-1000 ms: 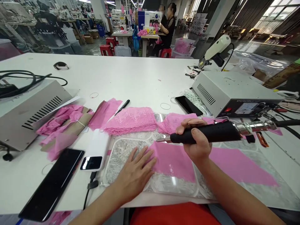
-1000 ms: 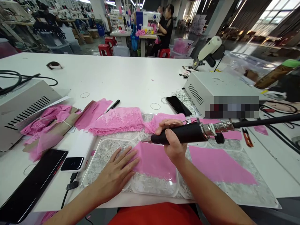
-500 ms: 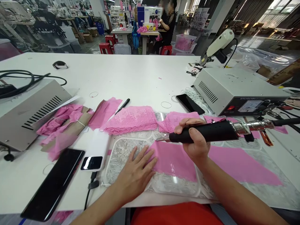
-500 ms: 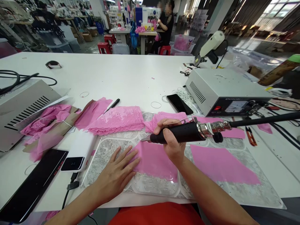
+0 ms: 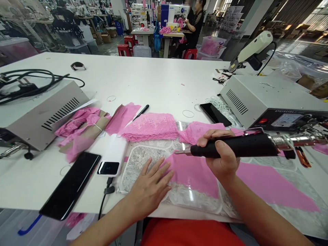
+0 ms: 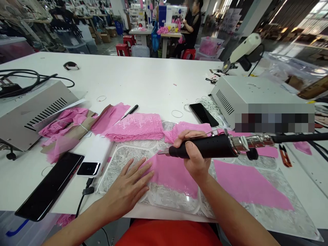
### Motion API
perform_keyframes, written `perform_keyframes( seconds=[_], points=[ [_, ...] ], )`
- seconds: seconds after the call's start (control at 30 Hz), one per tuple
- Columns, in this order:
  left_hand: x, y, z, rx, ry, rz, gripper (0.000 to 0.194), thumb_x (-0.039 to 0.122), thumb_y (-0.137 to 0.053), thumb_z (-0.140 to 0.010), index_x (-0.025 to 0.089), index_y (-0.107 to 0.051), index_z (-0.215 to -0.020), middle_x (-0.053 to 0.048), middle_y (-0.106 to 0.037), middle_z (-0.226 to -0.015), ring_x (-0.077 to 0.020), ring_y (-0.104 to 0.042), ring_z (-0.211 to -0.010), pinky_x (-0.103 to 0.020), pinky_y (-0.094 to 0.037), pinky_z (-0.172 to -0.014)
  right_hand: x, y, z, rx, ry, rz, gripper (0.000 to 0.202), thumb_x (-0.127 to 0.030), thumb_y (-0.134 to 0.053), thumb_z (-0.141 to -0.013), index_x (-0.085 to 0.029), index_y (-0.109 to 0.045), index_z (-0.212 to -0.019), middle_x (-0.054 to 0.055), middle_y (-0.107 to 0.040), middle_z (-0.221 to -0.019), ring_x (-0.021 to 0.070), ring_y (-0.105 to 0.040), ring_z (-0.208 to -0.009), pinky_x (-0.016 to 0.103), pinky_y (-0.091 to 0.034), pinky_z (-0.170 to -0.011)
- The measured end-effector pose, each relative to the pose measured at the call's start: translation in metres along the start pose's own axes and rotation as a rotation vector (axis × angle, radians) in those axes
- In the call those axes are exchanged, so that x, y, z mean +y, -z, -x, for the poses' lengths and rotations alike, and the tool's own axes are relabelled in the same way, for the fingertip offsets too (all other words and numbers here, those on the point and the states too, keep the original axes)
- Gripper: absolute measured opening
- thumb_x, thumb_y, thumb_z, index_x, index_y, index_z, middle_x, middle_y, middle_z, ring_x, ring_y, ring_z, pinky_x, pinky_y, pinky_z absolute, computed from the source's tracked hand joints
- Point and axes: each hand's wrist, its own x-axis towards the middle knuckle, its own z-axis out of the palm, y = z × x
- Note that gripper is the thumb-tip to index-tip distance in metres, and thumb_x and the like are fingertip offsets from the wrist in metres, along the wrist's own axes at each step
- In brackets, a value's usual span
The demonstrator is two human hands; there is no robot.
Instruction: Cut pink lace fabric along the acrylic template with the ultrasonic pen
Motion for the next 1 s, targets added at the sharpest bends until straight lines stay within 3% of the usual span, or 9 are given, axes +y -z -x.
perform_keyframes(
  seconds=[0.3, 0.63, 1.0],
  points=[
    [0.006, 0.006, 0.03, 0.046, 0.094, -0.03, 0.035, 0.017, -0.046, -0.096, 0.019, -0.055, -0.13, -0.007, -0.055, -0.139, -0.0247, -0.036, -0.14, -0.05, -0.024, -0.117, 0.002, -0.006, 0.007, -0.044, -0.053, -0.001, 0.01, -0.028, -0.061, -0.077, -0.023, -0.056, -0.084, -0.001, -0.057, -0.084, 0.0112, -0.059, -0.06, 0.032, -0.053, -0.059],
    [0.006, 0.003, 0.033, 0.071, 0.105, -0.021, 0.034, 0.016, -0.045, -0.096, 0.019, -0.056, -0.128, -0.006, -0.057, -0.137, -0.025, -0.04, -0.137, -0.05, -0.025, -0.117, 0.004, -0.006, 0.006, -0.064, -0.05, 0.015, 0.008, -0.027, -0.062, -0.077, -0.022, -0.057, -0.079, -0.001, -0.057, -0.08, 0.012, -0.059, -0.059, 0.032, -0.053, -0.059],
    [0.009, 0.008, 0.038, 0.057, 0.123, -0.013, 0.037, 0.017, -0.047, -0.095, 0.02, -0.054, -0.131, -0.008, -0.056, -0.137, -0.0254, -0.038, -0.138, -0.052, -0.024, -0.117, -0.002, -0.021, 0.01, -0.128, -0.031, 0.012, 0.009, -0.028, -0.061, -0.076, -0.023, -0.057, -0.081, -0.001, -0.057, -0.078, 0.0125, -0.059, -0.058, 0.032, -0.052, -0.057]
  ],
)
